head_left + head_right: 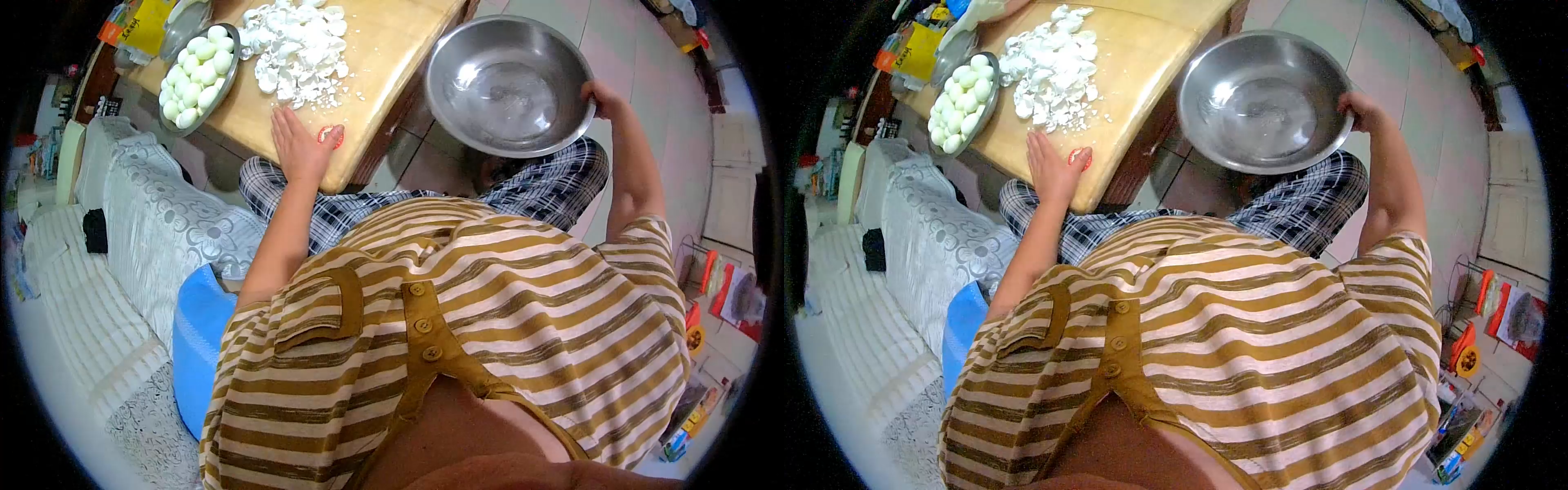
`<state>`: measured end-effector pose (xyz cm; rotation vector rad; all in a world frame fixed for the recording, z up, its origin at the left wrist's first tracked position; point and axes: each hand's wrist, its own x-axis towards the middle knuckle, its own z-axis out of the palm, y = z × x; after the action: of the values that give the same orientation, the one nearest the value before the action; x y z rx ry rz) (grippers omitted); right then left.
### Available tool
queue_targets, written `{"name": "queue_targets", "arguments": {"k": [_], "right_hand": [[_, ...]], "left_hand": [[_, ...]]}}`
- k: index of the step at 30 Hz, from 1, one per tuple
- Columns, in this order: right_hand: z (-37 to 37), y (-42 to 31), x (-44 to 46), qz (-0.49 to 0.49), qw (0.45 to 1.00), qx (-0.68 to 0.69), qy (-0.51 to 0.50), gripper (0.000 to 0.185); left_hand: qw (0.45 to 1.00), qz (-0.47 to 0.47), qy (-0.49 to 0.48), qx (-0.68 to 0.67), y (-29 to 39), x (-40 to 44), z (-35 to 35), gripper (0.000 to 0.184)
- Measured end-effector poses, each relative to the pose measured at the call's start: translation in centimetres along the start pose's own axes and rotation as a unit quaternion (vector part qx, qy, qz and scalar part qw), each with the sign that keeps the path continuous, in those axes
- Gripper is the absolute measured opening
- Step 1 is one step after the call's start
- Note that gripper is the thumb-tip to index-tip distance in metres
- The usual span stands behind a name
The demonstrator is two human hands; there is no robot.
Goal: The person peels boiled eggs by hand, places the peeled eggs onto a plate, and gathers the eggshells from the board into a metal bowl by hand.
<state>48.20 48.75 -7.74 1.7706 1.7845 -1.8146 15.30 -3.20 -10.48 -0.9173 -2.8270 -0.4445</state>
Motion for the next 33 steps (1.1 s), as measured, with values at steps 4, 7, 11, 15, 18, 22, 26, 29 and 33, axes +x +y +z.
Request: {"name": "queue_targets", "arguments": {"k": [4,7,11,15,18,22,26,29,33], "right_hand": [[-0.4,2.2,6.8,0.001,0.987,-0.077,-0.144,0.018],[3.2,1.4,3.3,0.024,0.994,-0.038,-0.104,0.016],[5.4,1.4,2.6,0.016,0.991,-0.093,-0.094,0.015],[6.1,1.3,0.5,0.020,0.988,-0.090,-0.121,0.011],[5.2,3.1,2.8,0.043,0.988,-0.088,-0.122,0.011],[5.6,3.5,4.0,0.048,0.984,-0.055,-0.164,0.010],[5.6,4.2,4.7,0.055,0.984,-0.075,-0.154,0.014],[5.8,4.3,4.4,0.066,0.980,-0.028,-0.183,0.012],[5.7,4.0,4.3,0.073,0.979,-0.017,-0.189,0.012]], "left_hand": [[1.000,-0.002,-0.003,0.005,0.1,0.0,0.2,0.113],[1.000,-0.009,-0.001,0.003,0.2,0.2,0.1,0.112],[1.000,-0.017,-0.008,-0.001,-0.1,0.1,0.1,0.110],[0.999,-0.043,-0.028,-0.011,0.8,0.9,0.0,0.107],[0.996,-0.077,-0.038,0.002,2.0,2.3,1.4,0.103],[0.990,-0.116,-0.077,-0.035,6.9,4.2,1.5,0.099],[0.991,-0.083,-0.070,-0.084,10.9,4.5,2.8,0.096],[0.989,-0.061,-0.067,-0.121,13.4,5.0,3.6,0.096],[0.987,0.054,-0.091,-0.117,16.2,3.7,5.3,0.093]]}}
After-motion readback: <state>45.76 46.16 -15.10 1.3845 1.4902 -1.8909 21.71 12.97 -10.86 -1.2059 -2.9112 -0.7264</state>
